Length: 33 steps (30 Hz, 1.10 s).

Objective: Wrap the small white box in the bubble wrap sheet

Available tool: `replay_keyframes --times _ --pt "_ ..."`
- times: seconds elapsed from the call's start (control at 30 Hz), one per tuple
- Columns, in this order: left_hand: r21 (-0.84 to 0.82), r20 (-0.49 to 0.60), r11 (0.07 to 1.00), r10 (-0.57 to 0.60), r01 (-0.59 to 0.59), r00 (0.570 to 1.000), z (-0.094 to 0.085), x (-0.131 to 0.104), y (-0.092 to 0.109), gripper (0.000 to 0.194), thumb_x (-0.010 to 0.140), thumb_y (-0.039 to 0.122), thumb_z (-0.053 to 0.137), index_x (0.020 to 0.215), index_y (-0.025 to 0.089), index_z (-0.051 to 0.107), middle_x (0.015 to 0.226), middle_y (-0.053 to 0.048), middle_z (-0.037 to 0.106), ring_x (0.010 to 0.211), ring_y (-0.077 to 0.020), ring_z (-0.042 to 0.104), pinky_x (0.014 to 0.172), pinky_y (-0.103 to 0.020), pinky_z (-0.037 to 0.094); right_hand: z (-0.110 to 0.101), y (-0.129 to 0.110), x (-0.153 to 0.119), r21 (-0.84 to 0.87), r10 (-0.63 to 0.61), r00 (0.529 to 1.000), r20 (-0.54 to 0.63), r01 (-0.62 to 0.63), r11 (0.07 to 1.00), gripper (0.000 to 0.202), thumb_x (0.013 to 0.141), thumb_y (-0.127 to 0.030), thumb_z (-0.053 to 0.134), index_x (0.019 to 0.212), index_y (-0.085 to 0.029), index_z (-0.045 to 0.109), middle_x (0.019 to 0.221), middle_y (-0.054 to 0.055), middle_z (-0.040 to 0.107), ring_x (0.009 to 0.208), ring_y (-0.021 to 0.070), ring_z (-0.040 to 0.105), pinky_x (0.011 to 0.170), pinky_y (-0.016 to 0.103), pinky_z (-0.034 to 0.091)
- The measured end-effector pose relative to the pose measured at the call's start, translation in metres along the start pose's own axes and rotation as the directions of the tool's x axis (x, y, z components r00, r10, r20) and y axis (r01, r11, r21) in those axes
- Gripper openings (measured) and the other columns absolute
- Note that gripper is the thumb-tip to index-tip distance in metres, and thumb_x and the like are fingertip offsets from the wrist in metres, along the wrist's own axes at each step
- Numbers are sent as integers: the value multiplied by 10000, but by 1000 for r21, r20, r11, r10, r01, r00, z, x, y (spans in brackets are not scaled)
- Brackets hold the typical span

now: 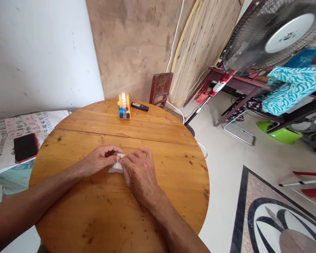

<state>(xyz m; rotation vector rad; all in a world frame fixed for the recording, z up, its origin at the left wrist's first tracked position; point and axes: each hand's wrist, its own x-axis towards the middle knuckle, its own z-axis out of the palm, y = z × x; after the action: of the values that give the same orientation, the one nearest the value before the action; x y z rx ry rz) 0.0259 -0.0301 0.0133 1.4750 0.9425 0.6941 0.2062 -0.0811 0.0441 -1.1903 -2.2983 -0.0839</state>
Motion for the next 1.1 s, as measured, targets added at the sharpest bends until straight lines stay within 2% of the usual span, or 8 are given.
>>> replay_keyframes --times 0.47,0.73,0.93,1.1 --pt "69 -21 997 44 -43 999 0 1 -3 270 786 345 592 958 149 660 799 -16 641 688 -140 552 629 -251 426 1 2 0 -23 -30 999 -11 30 999 164 915 -125 540 860 -214 667 811 18 728 787 173 589 863 369 339" --pt "52 -7 997 58 -58 998 0 1 -3 265 781 356 610 932 144 659 790 -27 650 687 -146 559 604 -247 420 2 8 -1 126 59 993 -104 -45 991 123 919 -157 559 876 -222 654 846 8 747 776 158 642 863 363 374" --pt "42 -13 998 52 -52 999 0 1 -3 273 784 365 615 938 143 653 800 -30 652 692 -146 557 615 -251 424 5 10 -1 160 68 985 -156 -43 986 108 908 -157 575 881 -224 655 825 7 738 763 161 643 836 358 395" --pt "33 -16 997 66 -66 998 0 1 -4 240 797 342 606 936 152 657 811 -21 647 702 -141 560 632 -249 434 5 7 0 150 30 995 -94 -15 989 118 914 -147 571 874 -219 655 847 4 745 767 156 633 822 354 374"
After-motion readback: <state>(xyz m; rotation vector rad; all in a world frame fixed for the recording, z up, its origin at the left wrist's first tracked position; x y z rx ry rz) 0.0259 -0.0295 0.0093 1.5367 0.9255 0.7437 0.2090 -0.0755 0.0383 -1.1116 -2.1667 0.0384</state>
